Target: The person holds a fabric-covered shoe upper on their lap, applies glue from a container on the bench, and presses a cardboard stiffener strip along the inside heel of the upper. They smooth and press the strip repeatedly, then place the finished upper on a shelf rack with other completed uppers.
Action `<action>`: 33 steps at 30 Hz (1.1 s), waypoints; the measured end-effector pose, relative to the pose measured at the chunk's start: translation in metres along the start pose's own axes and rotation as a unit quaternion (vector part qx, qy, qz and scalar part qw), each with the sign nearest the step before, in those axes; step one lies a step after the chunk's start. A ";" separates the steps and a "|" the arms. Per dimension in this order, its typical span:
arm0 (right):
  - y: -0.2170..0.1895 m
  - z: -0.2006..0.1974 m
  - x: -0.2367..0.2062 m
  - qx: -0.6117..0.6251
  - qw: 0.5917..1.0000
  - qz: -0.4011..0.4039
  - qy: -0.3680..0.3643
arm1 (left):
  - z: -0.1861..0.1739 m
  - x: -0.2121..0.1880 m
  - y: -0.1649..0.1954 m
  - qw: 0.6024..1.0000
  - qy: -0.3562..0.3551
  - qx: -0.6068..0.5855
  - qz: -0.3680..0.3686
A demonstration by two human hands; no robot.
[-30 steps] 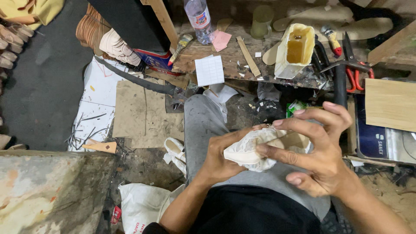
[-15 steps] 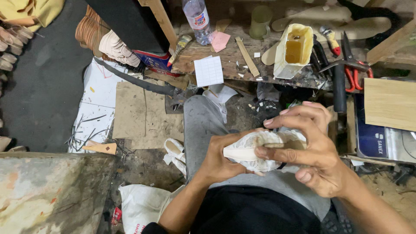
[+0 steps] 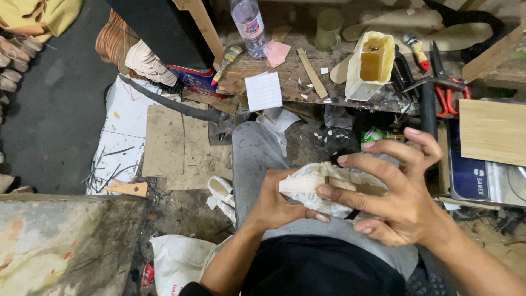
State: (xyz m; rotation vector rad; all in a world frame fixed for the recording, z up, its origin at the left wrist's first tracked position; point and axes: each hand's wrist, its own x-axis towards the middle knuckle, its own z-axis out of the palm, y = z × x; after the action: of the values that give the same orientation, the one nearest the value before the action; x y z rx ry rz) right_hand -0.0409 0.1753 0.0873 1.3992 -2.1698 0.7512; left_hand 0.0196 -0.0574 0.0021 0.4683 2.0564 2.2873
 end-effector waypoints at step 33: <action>0.073 0.005 0.036 0.092 0.974 0.180 0.100 | -0.003 0.018 -0.069 0.836 0.149 -0.523 -0.076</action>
State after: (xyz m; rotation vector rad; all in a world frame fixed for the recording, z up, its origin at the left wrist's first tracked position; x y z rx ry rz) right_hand -0.1220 0.1727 0.0916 0.9662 -2.2620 1.1959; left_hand -0.0105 -0.0474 -0.0617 -0.1278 0.5523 2.9903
